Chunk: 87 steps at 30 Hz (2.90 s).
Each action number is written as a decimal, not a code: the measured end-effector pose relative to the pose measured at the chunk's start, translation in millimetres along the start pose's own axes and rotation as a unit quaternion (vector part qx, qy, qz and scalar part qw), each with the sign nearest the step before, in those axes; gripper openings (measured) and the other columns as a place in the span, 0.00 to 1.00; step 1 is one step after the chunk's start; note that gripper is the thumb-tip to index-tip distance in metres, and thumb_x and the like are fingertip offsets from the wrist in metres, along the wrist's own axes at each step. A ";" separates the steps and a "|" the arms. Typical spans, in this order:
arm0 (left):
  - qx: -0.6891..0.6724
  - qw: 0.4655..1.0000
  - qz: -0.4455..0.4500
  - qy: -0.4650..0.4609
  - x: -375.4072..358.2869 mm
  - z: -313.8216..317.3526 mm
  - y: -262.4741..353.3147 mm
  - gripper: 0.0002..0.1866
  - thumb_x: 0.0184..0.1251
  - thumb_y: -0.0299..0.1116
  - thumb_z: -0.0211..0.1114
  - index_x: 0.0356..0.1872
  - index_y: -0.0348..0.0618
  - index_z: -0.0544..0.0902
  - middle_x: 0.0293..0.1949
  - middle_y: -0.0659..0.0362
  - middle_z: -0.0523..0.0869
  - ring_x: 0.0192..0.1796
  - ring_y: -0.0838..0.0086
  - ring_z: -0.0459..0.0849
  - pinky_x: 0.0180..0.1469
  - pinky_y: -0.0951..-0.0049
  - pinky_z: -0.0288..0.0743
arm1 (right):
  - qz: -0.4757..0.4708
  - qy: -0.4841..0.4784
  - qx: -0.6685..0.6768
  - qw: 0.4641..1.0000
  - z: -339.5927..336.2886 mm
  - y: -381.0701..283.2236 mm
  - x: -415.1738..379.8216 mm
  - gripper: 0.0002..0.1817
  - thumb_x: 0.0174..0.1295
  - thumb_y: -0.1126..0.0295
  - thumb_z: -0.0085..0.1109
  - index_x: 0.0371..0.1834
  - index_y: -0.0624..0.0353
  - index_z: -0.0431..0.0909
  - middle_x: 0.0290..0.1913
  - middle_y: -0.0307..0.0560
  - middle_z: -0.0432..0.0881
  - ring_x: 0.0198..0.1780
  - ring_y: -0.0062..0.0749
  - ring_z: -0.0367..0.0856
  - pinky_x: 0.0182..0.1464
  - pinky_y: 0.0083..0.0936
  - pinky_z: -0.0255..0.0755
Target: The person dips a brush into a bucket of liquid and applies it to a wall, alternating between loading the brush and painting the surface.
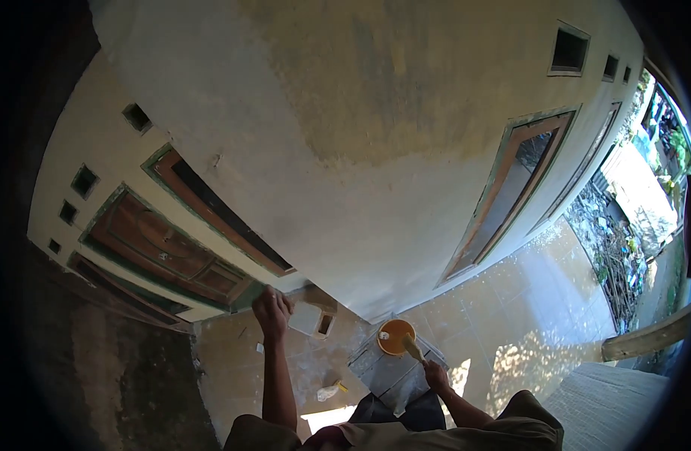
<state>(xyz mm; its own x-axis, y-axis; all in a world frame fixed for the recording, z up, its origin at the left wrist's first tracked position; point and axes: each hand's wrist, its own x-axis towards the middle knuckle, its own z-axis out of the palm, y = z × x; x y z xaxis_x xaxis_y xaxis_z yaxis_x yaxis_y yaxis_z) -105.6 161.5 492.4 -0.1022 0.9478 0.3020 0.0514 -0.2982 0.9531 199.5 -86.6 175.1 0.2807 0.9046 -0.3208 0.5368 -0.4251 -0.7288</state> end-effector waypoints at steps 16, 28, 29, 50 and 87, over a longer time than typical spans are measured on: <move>0.221 0.714 0.664 -0.033 202.3 65.2 159.0 0.04 0.53 0.25 0.51 0.26 0.39 0.75 0.24 0.55 0.78 0.27 0.63 0.79 0.30 0.70 0.72 | -0.428 0.354 0.174 0.813 -223.7 -420.6 59.3 0.12 0.62 0.74 0.56 0.48 0.65 0.72 0.33 0.53 0.80 0.29 0.34 0.80 0.30 0.27 0.72; 0.208 0.714 0.659 -0.113 202.2 63.7 169.1 0.12 0.45 0.26 0.55 0.12 0.45 0.61 0.09 0.62 0.63 0.09 0.72 0.62 0.14 0.74 0.56 | -0.526 0.454 0.109 0.711 -327.1 -593.3 47.1 0.16 0.62 0.72 0.53 0.53 0.64 0.69 0.37 0.59 0.79 0.31 0.50 0.81 0.31 0.39 0.73; 0.203 0.716 0.660 -0.104 202.7 64.3 167.3 0.12 0.45 0.26 0.55 0.11 0.46 0.61 0.08 0.62 0.62 0.09 0.72 0.62 0.13 0.74 0.55 | -0.527 0.455 0.107 0.710 -328.9 -598.9 46.0 0.16 0.62 0.72 0.53 0.53 0.64 0.69 0.37 0.59 0.79 0.31 0.50 0.81 0.31 0.39 0.73; 0.170 0.737 0.650 -0.069 201.3 68.3 163.3 0.13 0.43 0.26 0.54 0.11 0.47 0.59 0.07 0.62 0.59 0.08 0.71 0.59 0.13 0.73 0.52 | -0.557 0.496 -0.011 0.667 -364.8 -676.3 49.2 0.13 0.60 0.73 0.53 0.48 0.61 0.76 0.30 0.56 0.78 0.32 0.47 0.79 0.34 0.40 0.72; 0.144 0.757 0.638 -0.011 197.0 71.3 160.8 0.11 0.43 0.28 0.53 0.10 0.48 0.61 0.07 0.64 0.59 0.10 0.70 0.60 0.17 0.70 0.53 | -0.416 0.390 -0.210 0.795 -285.5 -555.9 44.7 0.11 0.48 0.78 0.52 0.34 0.63 0.81 0.23 0.54 0.80 0.28 0.43 0.82 0.29 0.36 0.75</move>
<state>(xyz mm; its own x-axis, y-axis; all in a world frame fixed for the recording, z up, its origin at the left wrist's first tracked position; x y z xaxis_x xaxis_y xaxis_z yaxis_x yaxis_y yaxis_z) -46.6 308.3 703.9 0.2301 -0.0873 0.9692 0.3091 -0.9378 -0.1579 140.8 180.9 738.6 0.0103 0.6533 0.7571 0.9665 0.1876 -0.1750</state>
